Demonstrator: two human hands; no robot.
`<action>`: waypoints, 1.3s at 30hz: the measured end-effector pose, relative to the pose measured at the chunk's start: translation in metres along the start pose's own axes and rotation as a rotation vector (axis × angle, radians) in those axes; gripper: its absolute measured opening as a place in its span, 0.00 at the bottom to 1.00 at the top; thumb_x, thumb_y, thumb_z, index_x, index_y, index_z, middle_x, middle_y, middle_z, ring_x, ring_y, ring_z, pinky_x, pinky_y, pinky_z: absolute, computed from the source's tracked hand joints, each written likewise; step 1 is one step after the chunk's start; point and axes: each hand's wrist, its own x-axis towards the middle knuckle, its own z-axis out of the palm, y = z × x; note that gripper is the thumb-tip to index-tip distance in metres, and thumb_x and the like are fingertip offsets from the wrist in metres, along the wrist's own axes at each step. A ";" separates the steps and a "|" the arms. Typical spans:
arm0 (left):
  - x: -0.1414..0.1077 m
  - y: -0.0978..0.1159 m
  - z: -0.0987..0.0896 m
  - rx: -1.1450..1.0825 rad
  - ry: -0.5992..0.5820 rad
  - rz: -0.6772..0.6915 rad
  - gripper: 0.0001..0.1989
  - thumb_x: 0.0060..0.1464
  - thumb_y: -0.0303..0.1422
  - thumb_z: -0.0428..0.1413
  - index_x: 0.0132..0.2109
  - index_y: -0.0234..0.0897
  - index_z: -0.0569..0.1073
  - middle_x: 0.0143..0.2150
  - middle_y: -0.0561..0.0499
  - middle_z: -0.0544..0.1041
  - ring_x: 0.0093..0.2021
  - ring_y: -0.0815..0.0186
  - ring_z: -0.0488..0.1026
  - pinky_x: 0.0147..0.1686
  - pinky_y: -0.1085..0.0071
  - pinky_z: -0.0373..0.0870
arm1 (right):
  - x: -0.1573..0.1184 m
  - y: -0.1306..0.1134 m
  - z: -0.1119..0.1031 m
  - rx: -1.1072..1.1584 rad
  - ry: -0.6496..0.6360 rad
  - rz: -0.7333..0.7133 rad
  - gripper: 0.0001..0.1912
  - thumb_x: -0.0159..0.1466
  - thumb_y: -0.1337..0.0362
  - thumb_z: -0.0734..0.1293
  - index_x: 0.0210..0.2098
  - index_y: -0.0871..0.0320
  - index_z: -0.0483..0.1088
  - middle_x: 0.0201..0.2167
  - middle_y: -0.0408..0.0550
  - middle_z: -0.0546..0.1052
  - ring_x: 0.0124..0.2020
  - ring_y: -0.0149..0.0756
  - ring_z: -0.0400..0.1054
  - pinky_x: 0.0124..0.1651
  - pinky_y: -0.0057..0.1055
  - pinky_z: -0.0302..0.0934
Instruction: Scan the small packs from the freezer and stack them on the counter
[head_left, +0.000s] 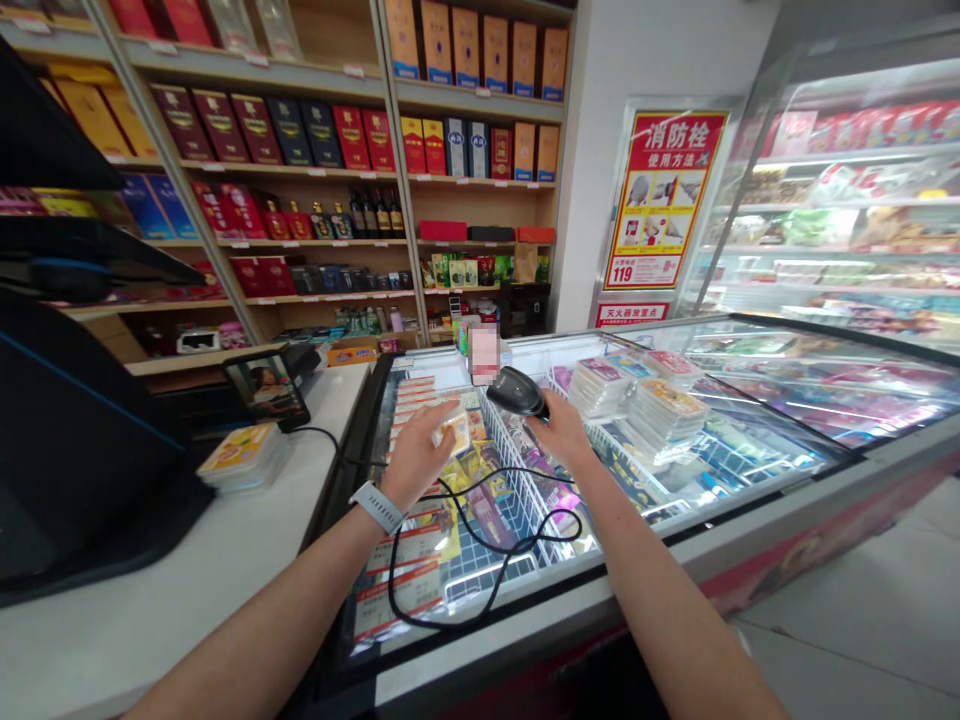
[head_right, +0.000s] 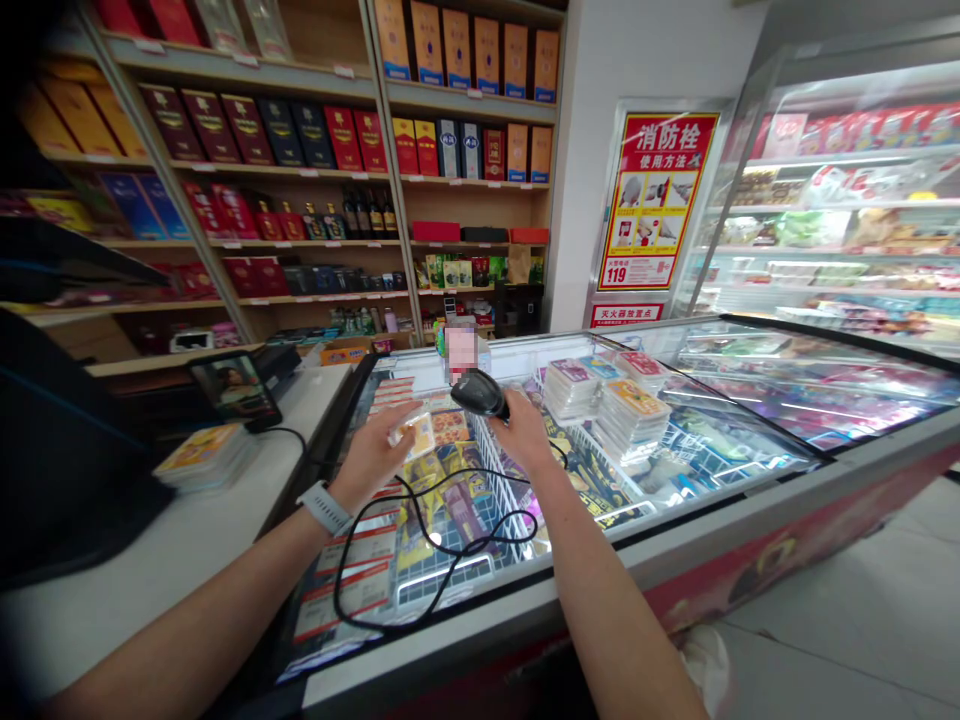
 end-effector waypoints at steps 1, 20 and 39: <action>-0.001 0.001 0.002 0.034 -0.024 0.022 0.21 0.57 0.32 0.49 0.57 0.37 0.70 0.55 0.46 0.74 0.57 0.58 0.68 0.61 0.59 0.61 | 0.000 0.000 0.000 -0.001 -0.001 0.003 0.14 0.58 0.66 0.63 0.44 0.58 0.69 0.40 0.51 0.76 0.41 0.42 0.68 0.44 0.35 0.61; -0.007 -0.016 0.020 0.069 -0.187 -0.303 0.21 0.48 0.29 0.55 0.52 0.32 0.67 0.43 0.44 0.77 0.41 0.59 0.75 0.38 0.69 0.68 | 0.001 0.001 0.000 -0.001 0.008 0.010 0.13 0.58 0.66 0.63 0.43 0.57 0.69 0.39 0.50 0.75 0.41 0.41 0.68 0.44 0.35 0.61; 0.004 -0.041 0.025 -0.360 0.032 -0.375 0.20 0.52 0.31 0.55 0.53 0.33 0.67 0.44 0.44 0.78 0.35 0.64 0.76 0.33 0.70 0.73 | 0.000 -0.003 0.000 0.001 0.002 0.006 0.16 0.57 0.68 0.64 0.46 0.58 0.69 0.41 0.51 0.76 0.43 0.42 0.69 0.46 0.35 0.61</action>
